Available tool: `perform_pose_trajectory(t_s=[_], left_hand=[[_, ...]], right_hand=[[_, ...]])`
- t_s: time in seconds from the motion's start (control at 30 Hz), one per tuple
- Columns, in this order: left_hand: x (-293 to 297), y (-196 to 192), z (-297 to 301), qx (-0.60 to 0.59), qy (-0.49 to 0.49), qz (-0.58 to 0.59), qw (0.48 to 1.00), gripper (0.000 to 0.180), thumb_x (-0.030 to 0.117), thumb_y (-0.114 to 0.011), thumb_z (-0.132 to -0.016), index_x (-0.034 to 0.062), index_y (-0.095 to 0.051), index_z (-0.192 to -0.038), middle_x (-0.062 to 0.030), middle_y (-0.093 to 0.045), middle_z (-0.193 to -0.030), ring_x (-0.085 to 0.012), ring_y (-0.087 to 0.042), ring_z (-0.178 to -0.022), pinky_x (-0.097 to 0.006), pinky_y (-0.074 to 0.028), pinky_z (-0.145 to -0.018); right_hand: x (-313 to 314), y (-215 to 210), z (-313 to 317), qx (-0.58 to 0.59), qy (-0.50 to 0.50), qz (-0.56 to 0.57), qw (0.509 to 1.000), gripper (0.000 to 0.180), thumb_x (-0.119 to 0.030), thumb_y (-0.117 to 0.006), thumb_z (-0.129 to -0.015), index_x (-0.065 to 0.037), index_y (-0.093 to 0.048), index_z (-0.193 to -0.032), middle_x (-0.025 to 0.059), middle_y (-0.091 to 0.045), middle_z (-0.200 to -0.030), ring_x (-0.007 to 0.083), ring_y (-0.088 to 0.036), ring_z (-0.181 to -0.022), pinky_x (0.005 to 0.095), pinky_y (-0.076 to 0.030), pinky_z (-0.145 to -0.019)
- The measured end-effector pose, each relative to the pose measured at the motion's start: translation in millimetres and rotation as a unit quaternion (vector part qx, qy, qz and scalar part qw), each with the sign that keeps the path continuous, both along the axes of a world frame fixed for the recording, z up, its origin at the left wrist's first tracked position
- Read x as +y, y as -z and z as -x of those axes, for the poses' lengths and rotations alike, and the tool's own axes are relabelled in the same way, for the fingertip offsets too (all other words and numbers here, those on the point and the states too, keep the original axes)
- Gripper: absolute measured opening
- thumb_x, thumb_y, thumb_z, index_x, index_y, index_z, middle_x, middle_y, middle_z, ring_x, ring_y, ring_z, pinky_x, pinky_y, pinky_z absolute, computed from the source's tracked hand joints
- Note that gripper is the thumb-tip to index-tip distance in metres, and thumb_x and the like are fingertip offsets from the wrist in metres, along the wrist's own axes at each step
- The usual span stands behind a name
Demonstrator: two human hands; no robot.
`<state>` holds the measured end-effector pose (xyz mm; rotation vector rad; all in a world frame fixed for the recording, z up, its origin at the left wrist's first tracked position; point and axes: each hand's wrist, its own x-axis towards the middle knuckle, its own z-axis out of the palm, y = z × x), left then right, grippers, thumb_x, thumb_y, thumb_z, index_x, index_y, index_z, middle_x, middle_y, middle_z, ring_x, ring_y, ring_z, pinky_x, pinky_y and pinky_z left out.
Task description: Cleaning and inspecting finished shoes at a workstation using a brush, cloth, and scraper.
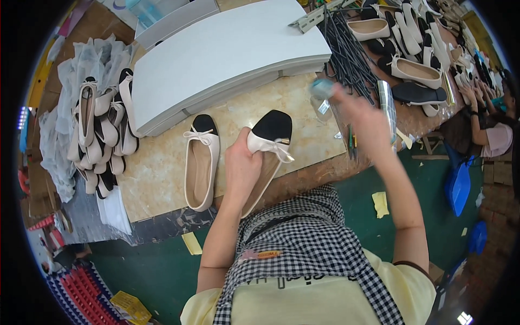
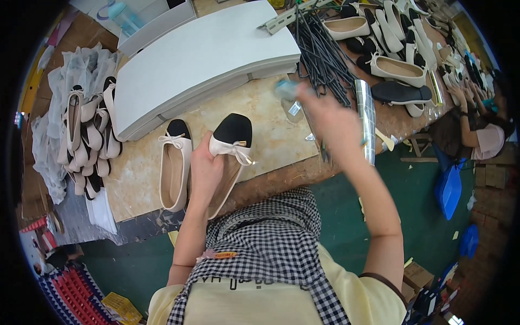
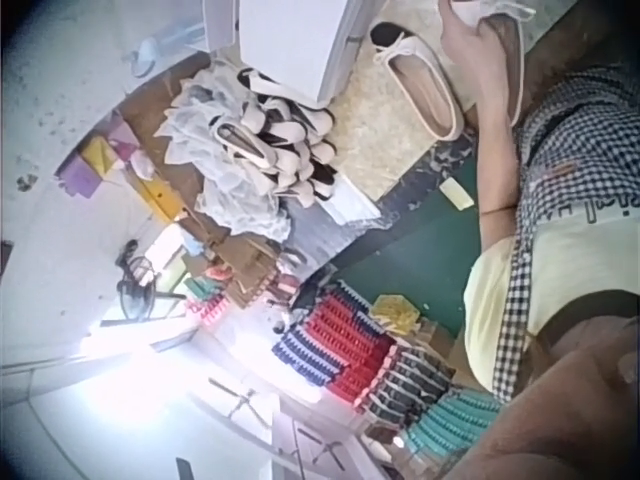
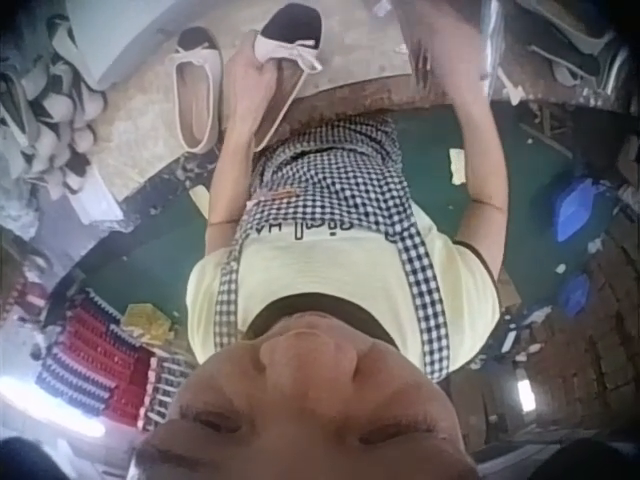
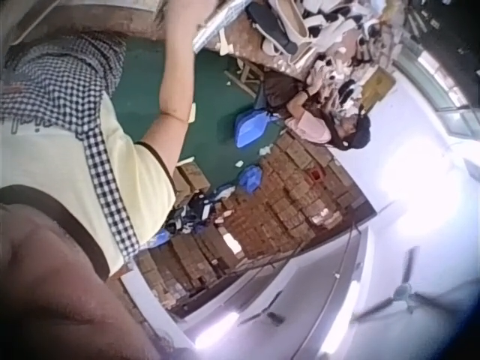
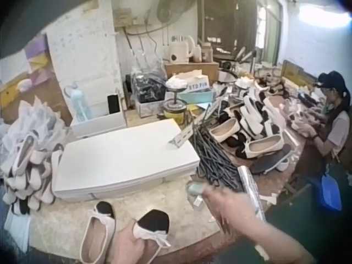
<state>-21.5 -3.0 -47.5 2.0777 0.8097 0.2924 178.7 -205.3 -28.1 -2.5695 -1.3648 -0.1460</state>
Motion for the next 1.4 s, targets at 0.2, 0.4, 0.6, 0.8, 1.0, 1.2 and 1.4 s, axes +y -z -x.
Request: perform_pose_trajectory(t_s=[0.2,0.4,0.6,0.8,1.0,1.2,1.4], left_hand=[[-5.0,10.4,-5.0,-0.082,0.000,0.091,0.992,0.018,0.005,-0.062,-0.081,-0.0003,-0.060,-0.099,-0.0248,-0.065,-0.082,-0.0407,-0.066,-0.084,-0.039,-0.049,-0.069],[-7.7,36.2,-0.4,-0.141,0.023,0.122,0.982,0.015,0.004,-0.060,-0.082,-0.0006,-0.061,-0.096,-0.0216,-0.066,-0.080,-0.0308,-0.069,-0.081,-0.035,-0.049,-0.069],[-7.9,11.7,-3.5,-0.044,0.037,0.046,0.997,0.022,0.007,-0.062,-0.079,0.0005,-0.060,-0.100,-0.0256,-0.065,-0.085,-0.0453,-0.063,-0.083,-0.046,-0.049,-0.068],[-22.3,-2.2,-2.3,0.038,0.061,-0.157,0.985,0.029,0.006,-0.064,-0.075,0.0044,-0.053,-0.102,-0.0204,-0.066,-0.086,-0.0413,-0.064,-0.077,-0.049,-0.050,-0.064],[-20.5,-1.2,-12.4,0.017,0.069,-0.083,0.994,0.023,0.007,-0.059,-0.078,0.0035,-0.055,-0.100,-0.0233,-0.063,-0.079,-0.0446,-0.062,-0.076,-0.051,-0.046,-0.065],[9.7,16.6,-1.2,-0.005,0.058,-0.011,0.998,0.057,0.020,-0.067,-0.083,0.0009,-0.048,-0.133,-0.0256,-0.052,-0.127,-0.0408,-0.051,-0.117,-0.043,-0.041,-0.100],[140.3,50.9,71.2,0.084,-0.042,-0.174,0.980,0.073,0.020,-0.078,-0.074,0.0010,-0.045,-0.137,-0.0234,-0.050,-0.133,-0.0365,-0.045,-0.125,-0.042,-0.039,-0.104]], right_hand=[[8.2,-11.9,54.1,-0.018,-0.057,-0.029,0.998,0.052,-0.013,-0.061,-0.088,-0.031,-0.055,-0.136,0.0045,-0.055,-0.073,0.0248,-0.057,-0.055,0.0370,-0.046,-0.048],[0.1,-20.9,61.2,-0.038,-0.128,-0.015,0.991,0.058,-0.009,-0.060,-0.086,-0.030,-0.051,-0.140,0.0082,-0.056,-0.074,0.0271,-0.059,-0.056,0.0371,-0.046,-0.049],[-11.4,-3.6,9.7,-0.007,0.099,-0.044,0.994,0.053,-0.006,-0.063,-0.081,-0.031,-0.063,-0.128,0.0049,-0.052,-0.069,0.0244,-0.058,-0.056,0.0362,-0.047,-0.050],[-8.3,-7.7,18.3,-0.115,0.061,0.050,0.990,0.055,-0.012,-0.062,-0.080,-0.033,-0.059,-0.131,0.0016,-0.054,-0.071,0.0193,-0.058,-0.052,0.0352,-0.046,-0.044],[0.1,-8.5,44.1,-0.013,-0.051,-0.036,0.998,0.053,-0.010,-0.061,-0.086,-0.028,-0.056,-0.135,0.0084,-0.055,-0.073,0.0276,-0.059,-0.058,0.0378,-0.046,-0.051],[-7.3,-3.6,27.6,0.082,0.066,-0.087,0.991,0.050,-0.011,-0.059,-0.094,-0.027,-0.052,-0.141,0.0107,-0.065,-0.083,0.0305,-0.063,-0.067,0.0379,-0.048,-0.059],[-13.1,15.4,28.6,0.200,0.040,-0.222,0.953,0.047,-0.010,-0.060,-0.093,-0.022,-0.054,-0.139,0.0157,-0.069,-0.106,0.0283,-0.068,-0.081,0.0342,-0.051,-0.071]])
